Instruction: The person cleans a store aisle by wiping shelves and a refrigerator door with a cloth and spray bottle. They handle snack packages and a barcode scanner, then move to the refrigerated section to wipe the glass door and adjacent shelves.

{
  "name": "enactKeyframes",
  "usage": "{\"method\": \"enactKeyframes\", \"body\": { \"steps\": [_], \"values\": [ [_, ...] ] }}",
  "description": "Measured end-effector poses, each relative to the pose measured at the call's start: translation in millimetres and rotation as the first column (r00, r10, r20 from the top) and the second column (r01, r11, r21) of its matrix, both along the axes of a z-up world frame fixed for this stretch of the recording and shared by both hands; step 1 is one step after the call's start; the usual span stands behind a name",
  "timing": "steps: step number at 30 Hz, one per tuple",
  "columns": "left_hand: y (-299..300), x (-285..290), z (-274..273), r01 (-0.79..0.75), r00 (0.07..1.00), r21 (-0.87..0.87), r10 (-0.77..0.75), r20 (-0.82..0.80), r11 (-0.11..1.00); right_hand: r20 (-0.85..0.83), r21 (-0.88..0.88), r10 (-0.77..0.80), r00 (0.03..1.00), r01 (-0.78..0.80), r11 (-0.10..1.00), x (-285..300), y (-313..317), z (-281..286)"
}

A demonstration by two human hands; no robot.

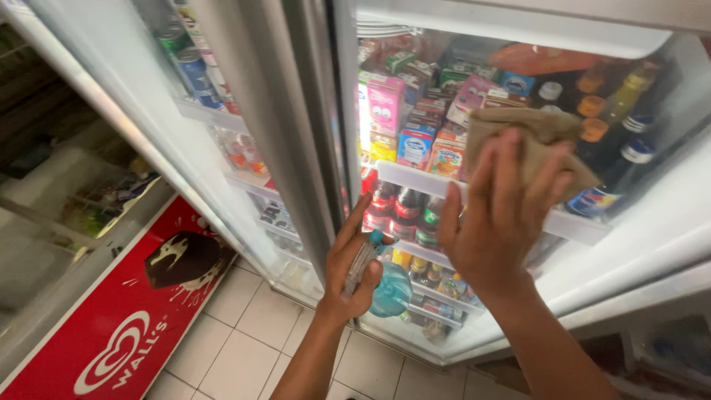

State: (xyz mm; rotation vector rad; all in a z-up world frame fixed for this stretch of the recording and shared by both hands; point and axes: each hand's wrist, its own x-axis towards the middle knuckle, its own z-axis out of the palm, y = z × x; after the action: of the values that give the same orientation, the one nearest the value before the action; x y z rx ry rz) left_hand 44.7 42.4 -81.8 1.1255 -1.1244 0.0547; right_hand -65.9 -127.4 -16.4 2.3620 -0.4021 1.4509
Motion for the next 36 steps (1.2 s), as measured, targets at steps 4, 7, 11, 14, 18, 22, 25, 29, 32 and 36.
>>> {"method": "enactKeyframes", "body": {
  "steps": [4,7,11,14,18,22,25,29,32,36],
  "values": [
    [19,8,0,-0.095,0.995,-0.053,0.097,0.031,0.994,-0.164,-0.168,0.144,0.976,-0.172,0.971,65,34,2],
    [27,7,-7,-0.159,0.987,-0.008,0.159,-0.031,0.987,-0.253,-0.248,0.139,0.958,-0.203,0.947,74,44,-7],
    [25,3,-19,-0.229,0.973,0.027,0.229,-0.001,0.973,-0.347,-0.252,0.182,0.920,-0.279,0.927,47,35,-21],
    [22,-6,-24,-0.173,0.982,0.024,0.175,-0.071,0.985,-0.369,-0.224,0.188,0.910,-0.283,0.933,21,19,-10],
    [16,-10,-22,-0.241,0.970,0.073,0.240,0.022,0.968,-0.177,-0.177,0.176,0.968,-0.208,0.962,15,-4,27],
    [7,-16,-23,-0.270,0.950,0.070,0.278,-0.142,0.960,-0.140,-0.275,0.172,0.975,-0.205,0.939,52,3,29],
    [7,-16,-29,-0.338,0.924,0.021,0.336,-0.182,0.941,-0.359,-0.265,0.282,0.890,-0.386,0.883,64,12,-2],
    [15,-12,-41,-0.366,0.907,0.025,0.363,-0.212,0.930,-0.596,-0.345,0.152,0.789,-0.423,0.838,50,21,-66],
    [20,-8,-46,-0.328,0.921,0.072,0.335,-0.197,0.942,-0.689,-0.330,0.106,0.717,-0.440,0.835,23,13,-93],
    [28,-5,-39,-0.305,0.893,0.227,0.360,-0.268,0.925,-0.587,-0.208,0.240,0.773,-0.431,0.878,7,2,-65]
  ]
}}
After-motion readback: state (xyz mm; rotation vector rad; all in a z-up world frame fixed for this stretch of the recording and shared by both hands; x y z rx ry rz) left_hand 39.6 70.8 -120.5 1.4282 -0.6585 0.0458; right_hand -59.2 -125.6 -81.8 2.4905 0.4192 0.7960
